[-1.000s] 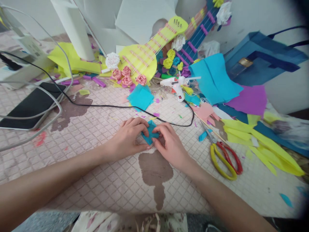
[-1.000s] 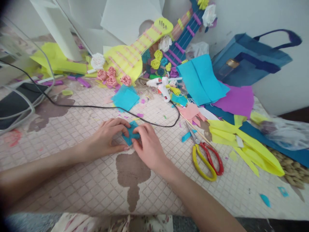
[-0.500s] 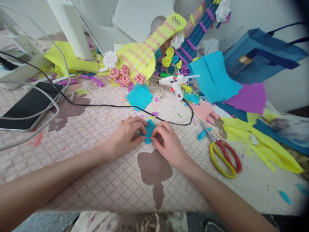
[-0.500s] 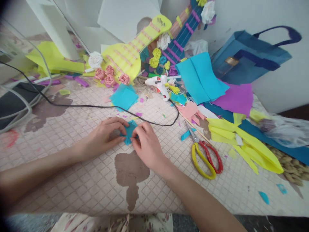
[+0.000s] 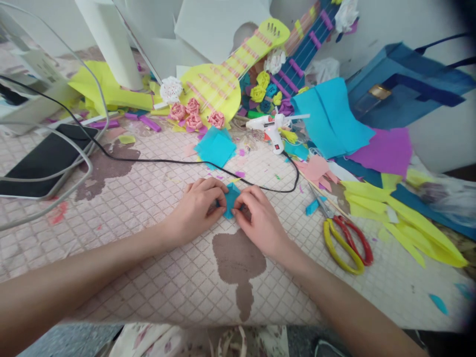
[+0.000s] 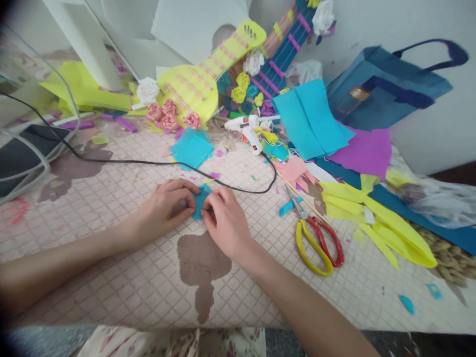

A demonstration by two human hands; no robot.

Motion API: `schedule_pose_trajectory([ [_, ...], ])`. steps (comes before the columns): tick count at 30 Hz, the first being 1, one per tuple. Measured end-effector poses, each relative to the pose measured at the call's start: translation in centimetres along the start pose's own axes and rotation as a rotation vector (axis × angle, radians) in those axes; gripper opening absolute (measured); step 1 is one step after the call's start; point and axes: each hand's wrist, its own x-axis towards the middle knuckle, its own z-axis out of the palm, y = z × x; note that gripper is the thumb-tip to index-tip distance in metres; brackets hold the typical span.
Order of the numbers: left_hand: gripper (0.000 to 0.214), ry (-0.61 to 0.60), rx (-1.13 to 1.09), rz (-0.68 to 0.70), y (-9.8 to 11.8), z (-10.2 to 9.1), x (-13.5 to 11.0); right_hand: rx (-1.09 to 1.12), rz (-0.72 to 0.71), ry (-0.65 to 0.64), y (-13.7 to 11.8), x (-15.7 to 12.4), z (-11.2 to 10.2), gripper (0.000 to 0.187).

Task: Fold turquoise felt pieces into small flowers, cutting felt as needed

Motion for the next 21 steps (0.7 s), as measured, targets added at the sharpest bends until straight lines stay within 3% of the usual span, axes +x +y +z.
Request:
schedule_pose_trajectory([
  [10, 0.007, 0.000, 0.011, -0.018, 0.04, 0.00, -0.04, -0.009, -0.010, 0.038, 0.09, -0.10, 0.23, 0.015],
  [21, 0.010, 0.003, 0.024, 0.013, -0.06, 0.05, -0.04, -0.004, -0.016, -0.019, 0.00, -0.22, 0.01, 0.011],
])
